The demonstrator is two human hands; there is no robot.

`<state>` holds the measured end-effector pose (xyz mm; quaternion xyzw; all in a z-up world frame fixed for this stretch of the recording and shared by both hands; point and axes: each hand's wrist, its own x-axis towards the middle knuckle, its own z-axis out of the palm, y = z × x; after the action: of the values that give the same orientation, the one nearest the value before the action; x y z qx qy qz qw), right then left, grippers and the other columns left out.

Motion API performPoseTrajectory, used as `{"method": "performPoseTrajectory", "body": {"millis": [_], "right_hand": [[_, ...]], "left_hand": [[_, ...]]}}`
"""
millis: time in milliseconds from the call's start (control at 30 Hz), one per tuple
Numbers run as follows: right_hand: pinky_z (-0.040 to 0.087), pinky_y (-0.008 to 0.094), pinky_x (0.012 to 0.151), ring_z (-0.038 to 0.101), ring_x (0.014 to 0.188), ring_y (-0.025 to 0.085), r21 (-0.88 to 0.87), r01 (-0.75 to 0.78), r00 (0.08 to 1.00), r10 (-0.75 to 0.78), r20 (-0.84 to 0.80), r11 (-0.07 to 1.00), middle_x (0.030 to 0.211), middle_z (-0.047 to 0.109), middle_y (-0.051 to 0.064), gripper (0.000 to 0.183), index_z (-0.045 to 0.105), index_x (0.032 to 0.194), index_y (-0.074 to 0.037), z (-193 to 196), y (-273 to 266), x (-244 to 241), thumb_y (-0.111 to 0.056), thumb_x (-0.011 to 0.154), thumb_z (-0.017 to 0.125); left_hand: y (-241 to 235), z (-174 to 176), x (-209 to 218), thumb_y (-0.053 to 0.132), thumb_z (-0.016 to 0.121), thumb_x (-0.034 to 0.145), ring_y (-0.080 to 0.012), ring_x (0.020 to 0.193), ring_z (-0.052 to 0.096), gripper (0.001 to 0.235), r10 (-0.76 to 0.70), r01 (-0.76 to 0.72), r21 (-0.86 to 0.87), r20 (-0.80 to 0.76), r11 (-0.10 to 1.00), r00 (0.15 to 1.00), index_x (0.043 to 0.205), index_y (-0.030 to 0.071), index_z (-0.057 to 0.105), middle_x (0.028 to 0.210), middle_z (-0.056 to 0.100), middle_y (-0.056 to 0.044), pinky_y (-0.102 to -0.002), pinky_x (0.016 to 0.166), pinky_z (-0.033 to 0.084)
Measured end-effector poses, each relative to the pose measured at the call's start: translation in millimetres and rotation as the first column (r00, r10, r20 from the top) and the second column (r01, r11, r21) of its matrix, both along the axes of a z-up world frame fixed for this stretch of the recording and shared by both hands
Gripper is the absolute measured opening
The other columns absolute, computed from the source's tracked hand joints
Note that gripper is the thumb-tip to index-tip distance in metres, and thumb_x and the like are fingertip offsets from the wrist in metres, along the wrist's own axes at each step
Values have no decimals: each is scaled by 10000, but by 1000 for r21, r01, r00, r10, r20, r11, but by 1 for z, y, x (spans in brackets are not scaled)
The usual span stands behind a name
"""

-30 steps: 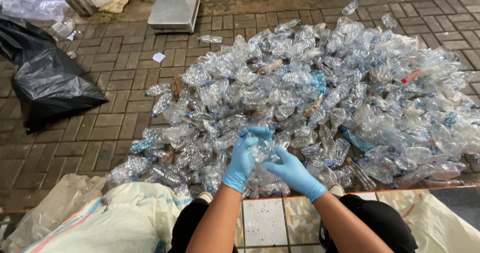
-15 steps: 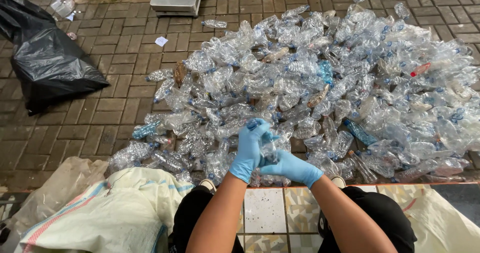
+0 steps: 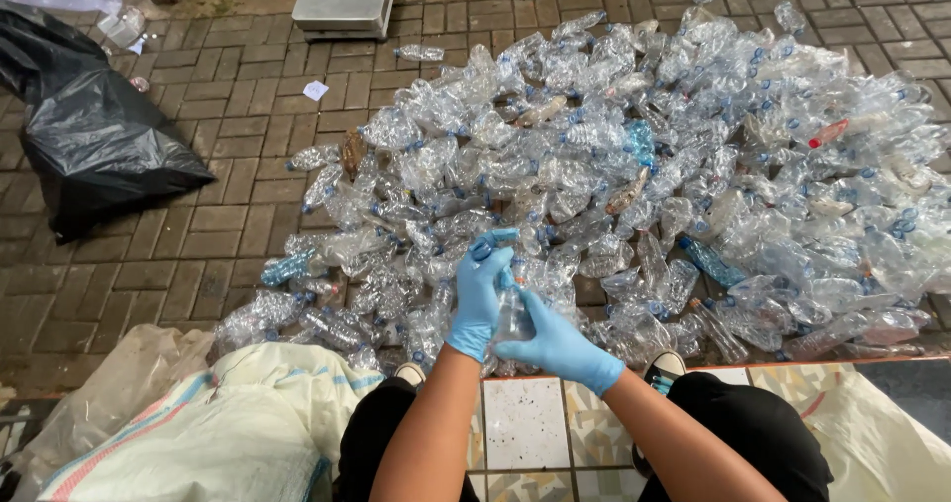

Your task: The person sits on a tiled floor and repeatedly picks up empty plastic water bottles from a large pile. They crush each bottle by hand and place it into a large white sack. The person wears blue gloves and black sneakers with blue laces.

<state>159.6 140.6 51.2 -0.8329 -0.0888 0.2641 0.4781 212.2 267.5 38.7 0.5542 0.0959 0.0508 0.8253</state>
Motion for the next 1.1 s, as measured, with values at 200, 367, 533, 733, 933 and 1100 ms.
{"method": "performPoseTrajectory", "body": {"millis": [200, 367, 533, 733, 933, 1100], "right_hand": [[429, 306, 1109, 650, 1227, 177, 625, 575, 744, -20, -667, 528, 1306, 723, 66, 470, 672, 1358, -60, -24, -23, -5, -159, 899, 696], [541, 356, 1041, 708, 1095, 287, 774, 548, 616, 472, -630, 318, 1163, 726, 222, 715, 541, 1388, 70, -36, -26, -23, -291, 816, 772], [539, 350, 886, 680, 960, 268, 967, 56, 580, 780, -235, 249, 1079, 695, 173, 826, 588, 1364, 73, -27, -21, -24, -501, 814, 811], [366, 260, 709, 390, 739, 106, 568, -147, 877, 372, -303, 810, 811, 484, -35, 109, 563, 882, -165, -31, -21, -3, -175, 816, 649], [573, 454, 789, 759, 900, 290, -330, 104, 991, -70, 112, 938, 873, 789, 89, 432, 743, 1007, -153, -95, -13, 16, -510, 768, 790], [376, 398, 545, 579, 499, 230, -689, 380, 582, 419, 697, 617, 556, 570, -12, 44, 595, 682, -271, -111, -8, 13, -267, 691, 638]], "left_hand": [[15, -8, 3, 13, 639, 761, -154, 434, 476, 397, -310, 440, -472, 330, 764, 892, 1145, -85, 626, 561, 453, -65, -370, 427, 541], [-5, -21, -9, 81, 667, 819, -183, 620, 535, 425, -449, 679, -572, 510, 461, 734, 1237, 10, 641, 732, 529, -47, -350, 561, 515], [4, -5, -18, 71, 656, 861, -172, 640, 530, 341, -555, 737, -548, 497, 396, 667, 1197, 14, 640, 737, 556, -54, -369, 648, 446], [11, 17, -16, 93, 586, 946, -94, 626, 584, 251, -618, 613, -235, 60, 755, 784, 1164, 7, 674, 681, 566, 31, -234, 661, 533], [-24, -6, -7, 191, 769, 917, -128, 578, 634, 167, -54, 58, 9, -268, 998, 962, 1034, 86, 713, 658, 619, -9, -284, 568, 564], [-38, -35, -10, 168, 780, 905, -110, 669, 654, 186, 89, -40, 333, -133, 942, 987, 1076, 225, 736, 769, 719, 28, -264, 723, 552]]}}
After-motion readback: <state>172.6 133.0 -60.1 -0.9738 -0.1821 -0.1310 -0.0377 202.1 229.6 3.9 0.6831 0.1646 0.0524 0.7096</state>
